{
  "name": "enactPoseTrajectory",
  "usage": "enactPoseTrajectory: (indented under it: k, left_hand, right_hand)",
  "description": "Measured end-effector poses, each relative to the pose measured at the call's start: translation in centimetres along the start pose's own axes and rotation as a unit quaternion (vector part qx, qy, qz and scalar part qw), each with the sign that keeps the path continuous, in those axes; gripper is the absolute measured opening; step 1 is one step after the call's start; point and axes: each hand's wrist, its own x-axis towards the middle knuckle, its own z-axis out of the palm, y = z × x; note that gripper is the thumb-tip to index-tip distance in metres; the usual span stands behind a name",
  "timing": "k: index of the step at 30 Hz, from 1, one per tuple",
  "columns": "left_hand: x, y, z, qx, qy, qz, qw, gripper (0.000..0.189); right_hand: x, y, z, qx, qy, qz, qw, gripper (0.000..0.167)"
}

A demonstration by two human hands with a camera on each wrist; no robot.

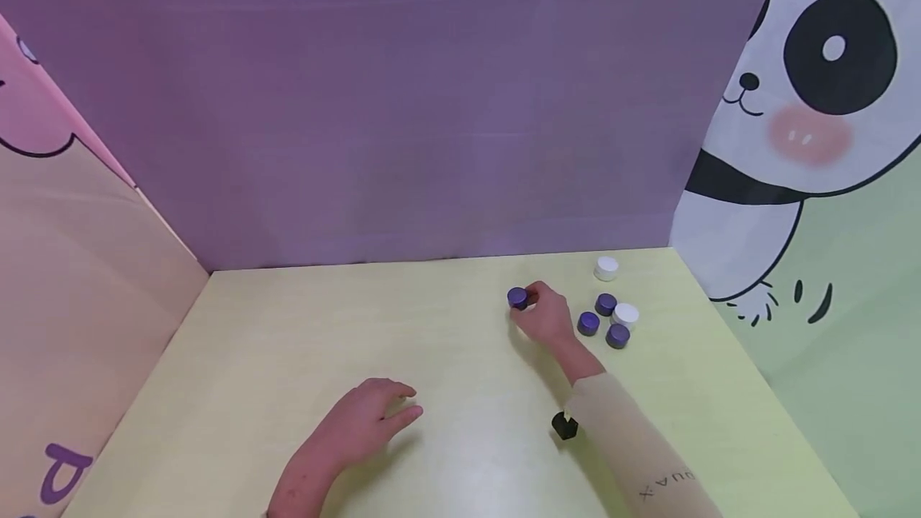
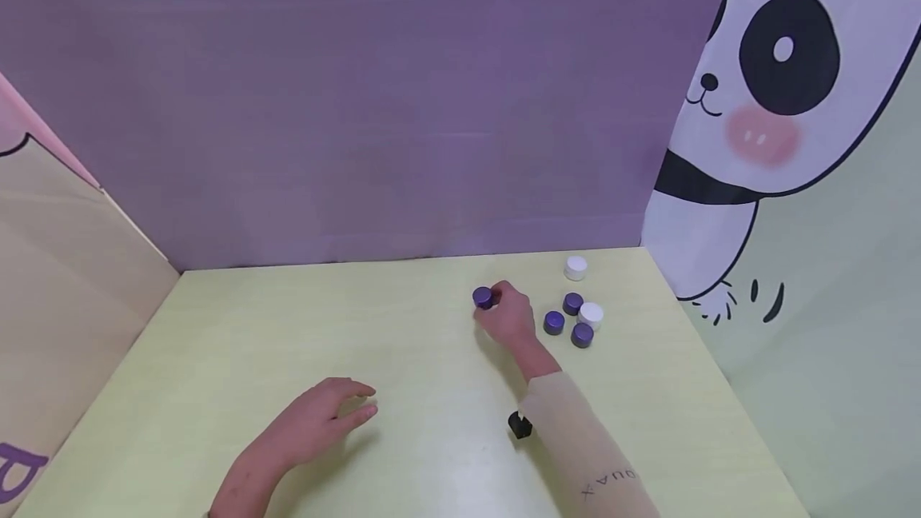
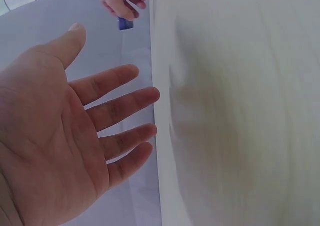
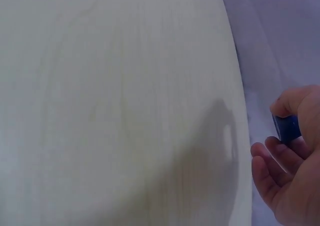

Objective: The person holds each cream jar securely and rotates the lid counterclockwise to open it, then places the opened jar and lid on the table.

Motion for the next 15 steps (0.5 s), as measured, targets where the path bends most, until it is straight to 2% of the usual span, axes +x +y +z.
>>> enactPoseTrajectory:
  k: [5, 8, 11, 15]
  left_hand:
    - [0.2, -0.6, -0.3, -0.004, -0.023, 0.022, 0.9995, 0.053]
    - [0.4, -0.9, -0.7, -0.022, -0.033, 0.031, 0.9987, 0.048]
    - [0.6, -1.2, -0.9, -0.051, -0.033, 0.03, 0.9977, 0.045]
    - [1.3, -1.3, -1.1, -0.107, -0.018, 0.048, 0.993, 0.04]
  right_hand:
    - [-1.4, -0.7, -0.2, 0.036, -0.008, -0.024, 0.999, 0.033]
    - [-2.2, -1.2, -0.6, 0.059, -0.016, -0.041, 0.9973, 0.031]
    - [-3.2, -1.7, -1.1, 0.069, -0.024, -0.061, 0.9955, 0.029]
    - [-4.6, -2.3, -1.9, 0.07, -0.038, -0.079, 0.9937, 0.029]
